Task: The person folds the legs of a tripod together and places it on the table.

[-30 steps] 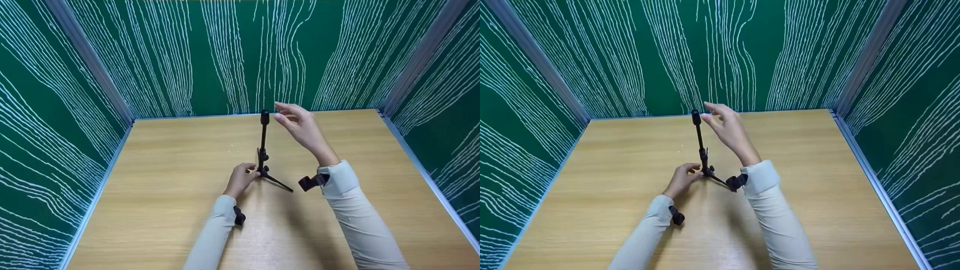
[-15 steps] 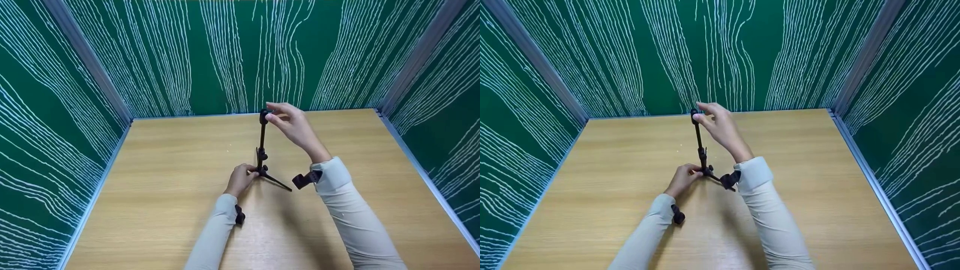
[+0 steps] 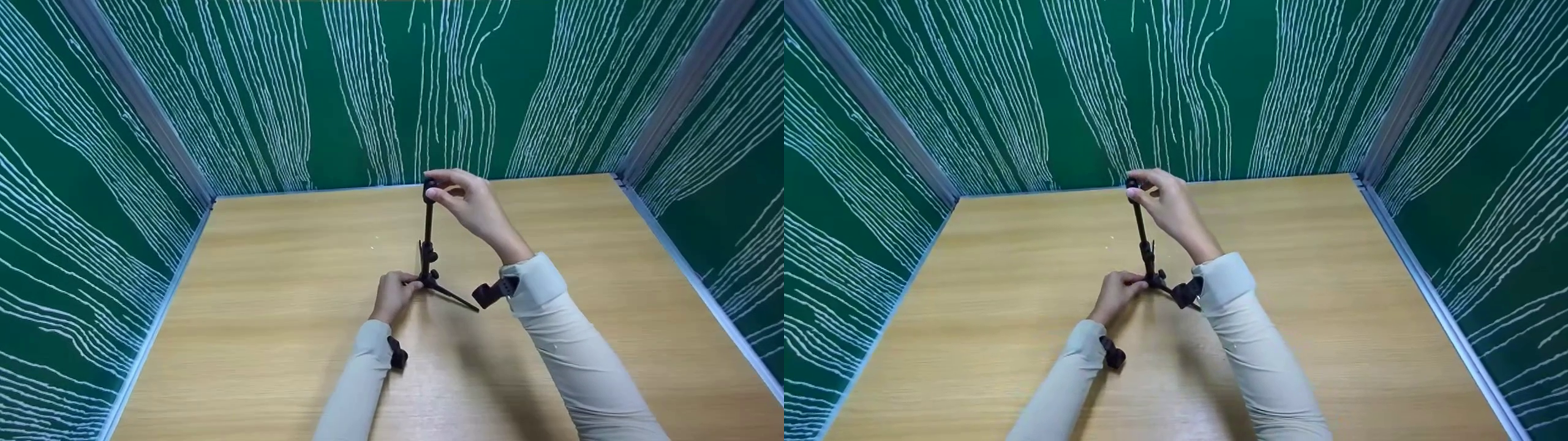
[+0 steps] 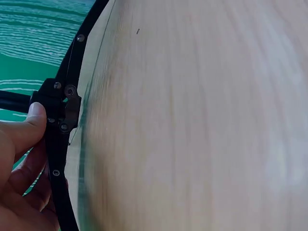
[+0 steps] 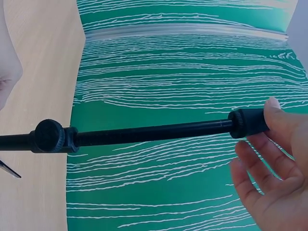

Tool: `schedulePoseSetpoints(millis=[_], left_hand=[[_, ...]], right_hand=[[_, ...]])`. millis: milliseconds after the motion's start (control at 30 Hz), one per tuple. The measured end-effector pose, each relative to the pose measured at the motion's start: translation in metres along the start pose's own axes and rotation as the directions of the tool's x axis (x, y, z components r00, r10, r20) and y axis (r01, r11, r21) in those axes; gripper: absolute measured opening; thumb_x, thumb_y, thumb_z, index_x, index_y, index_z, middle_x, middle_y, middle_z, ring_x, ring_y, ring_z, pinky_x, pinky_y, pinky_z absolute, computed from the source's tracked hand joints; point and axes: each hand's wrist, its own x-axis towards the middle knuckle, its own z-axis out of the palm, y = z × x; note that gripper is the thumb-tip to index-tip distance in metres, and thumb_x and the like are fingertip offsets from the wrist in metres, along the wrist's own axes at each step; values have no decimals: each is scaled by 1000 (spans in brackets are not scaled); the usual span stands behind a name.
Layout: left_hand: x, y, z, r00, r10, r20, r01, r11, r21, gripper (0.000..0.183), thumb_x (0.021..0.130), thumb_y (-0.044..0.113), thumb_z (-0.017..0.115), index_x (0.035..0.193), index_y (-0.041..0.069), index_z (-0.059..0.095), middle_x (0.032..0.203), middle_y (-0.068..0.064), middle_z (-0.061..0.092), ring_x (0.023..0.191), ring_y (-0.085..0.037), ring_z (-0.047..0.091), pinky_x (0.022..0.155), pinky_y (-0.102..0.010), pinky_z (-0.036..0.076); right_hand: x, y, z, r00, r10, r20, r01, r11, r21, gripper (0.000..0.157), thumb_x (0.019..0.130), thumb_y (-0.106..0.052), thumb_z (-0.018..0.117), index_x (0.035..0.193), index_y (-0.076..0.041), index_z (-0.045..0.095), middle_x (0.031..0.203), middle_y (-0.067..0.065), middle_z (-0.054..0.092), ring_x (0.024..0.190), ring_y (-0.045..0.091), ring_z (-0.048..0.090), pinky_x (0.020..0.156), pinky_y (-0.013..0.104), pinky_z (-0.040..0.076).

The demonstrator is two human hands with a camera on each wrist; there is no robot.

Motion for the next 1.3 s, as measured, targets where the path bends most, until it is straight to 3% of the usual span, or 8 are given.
schedulePoseSetpoints(millis=[233,400,733,1067,1300], left_hand=[[-3,-6,3,1000,-31,1,31,995,-94,15,81,11,75,93,1,76,90,-13,74,87,-24,70,80,-28,55],[-4,-6,2,999,-44,-4,44,993,-107,15,82,11,75,93,2,76,89,-13,74,85,-24,69,80,-28,55],[-3,-4,1,999,-20,-30,18,996,-84,12,81,9,75,92,4,77,82,-11,74,76,-17,66,73,-24,54],[-4,-6,1,997,37,-61,-39,998,-45,13,81,10,75,91,3,77,83,-11,74,79,-22,69,72,-24,55],[-5,-5,1,998,21,-62,-23,999,-31,14,81,12,76,92,3,77,82,-11,73,78,-19,68,72,-23,54]], right_hand=[[1,2,4,999,-23,-33,24,1000,11,28,90,-11,65,116,-1,66,106,14,68,94,19,65,86,19,52],[0,0,4,999,-11,-35,11,1000,15,27,90,-10,65,115,0,66,105,14,68,93,20,66,85,17,52],[1,1,3,999,4,-39,-3,1000,17,24,91,-11,65,111,2,67,102,16,69,93,23,67,85,16,52],[1,2,4,999,-28,-47,28,1000,8,23,89,-7,66,110,3,68,100,17,70,89,24,68,79,12,51],[1,2,4,999,-25,-36,26,999,26,23,89,-6,66,110,3,68,101,17,70,84,9,65,79,14,52]])
